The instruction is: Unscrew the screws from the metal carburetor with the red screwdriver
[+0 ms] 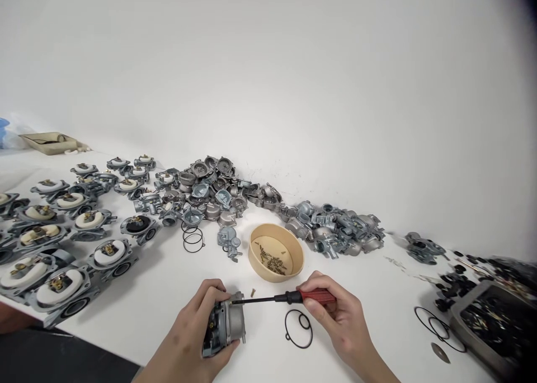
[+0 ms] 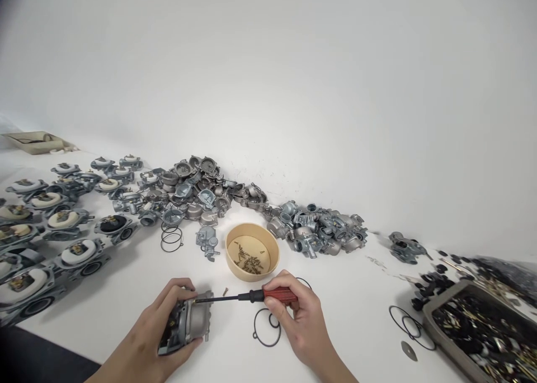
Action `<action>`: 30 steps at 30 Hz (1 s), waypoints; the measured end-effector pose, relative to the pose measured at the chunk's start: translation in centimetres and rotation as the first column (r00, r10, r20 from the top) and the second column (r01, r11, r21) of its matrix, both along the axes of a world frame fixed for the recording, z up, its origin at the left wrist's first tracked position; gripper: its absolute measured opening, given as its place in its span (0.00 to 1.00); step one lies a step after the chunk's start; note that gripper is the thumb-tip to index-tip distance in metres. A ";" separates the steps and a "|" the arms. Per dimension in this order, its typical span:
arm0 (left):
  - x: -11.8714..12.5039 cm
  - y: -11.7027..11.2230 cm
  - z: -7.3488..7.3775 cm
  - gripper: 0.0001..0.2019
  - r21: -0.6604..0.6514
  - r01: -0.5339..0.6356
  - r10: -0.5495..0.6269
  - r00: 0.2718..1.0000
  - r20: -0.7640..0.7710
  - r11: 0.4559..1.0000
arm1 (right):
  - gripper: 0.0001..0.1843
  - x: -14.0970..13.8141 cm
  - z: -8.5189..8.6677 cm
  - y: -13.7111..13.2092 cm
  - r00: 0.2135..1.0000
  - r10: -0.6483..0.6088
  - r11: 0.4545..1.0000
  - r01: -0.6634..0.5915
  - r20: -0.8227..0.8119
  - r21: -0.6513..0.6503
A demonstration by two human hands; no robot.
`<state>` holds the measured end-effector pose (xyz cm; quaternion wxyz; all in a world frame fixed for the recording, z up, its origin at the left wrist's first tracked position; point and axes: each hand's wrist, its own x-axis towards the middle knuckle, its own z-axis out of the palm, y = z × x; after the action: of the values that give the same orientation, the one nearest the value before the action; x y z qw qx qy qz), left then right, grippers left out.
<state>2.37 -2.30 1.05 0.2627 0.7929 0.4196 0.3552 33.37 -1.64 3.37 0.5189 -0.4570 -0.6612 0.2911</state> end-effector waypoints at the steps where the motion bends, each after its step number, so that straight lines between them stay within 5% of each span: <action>1: 0.0 0.0 0.0 0.23 -0.005 -0.004 0.004 1.000 0.006 1.000 | 0.09 -0.1 0.1 0.0 1.000 -0.002 1.000 0.002 0.002 0.003; 30: 0.3 -0.1 -0.3 0.28 -0.086 -0.074 0.083 0.991 0.106 0.994 | 0.11 0.0 -0.1 0.5 0.995 -0.086 0.992 0.082 -0.045 -0.091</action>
<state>2.62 -2.38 0.72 0.3032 0.7437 0.4498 0.3908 33.34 -1.14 3.23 0.5260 -0.4997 -0.6148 0.3092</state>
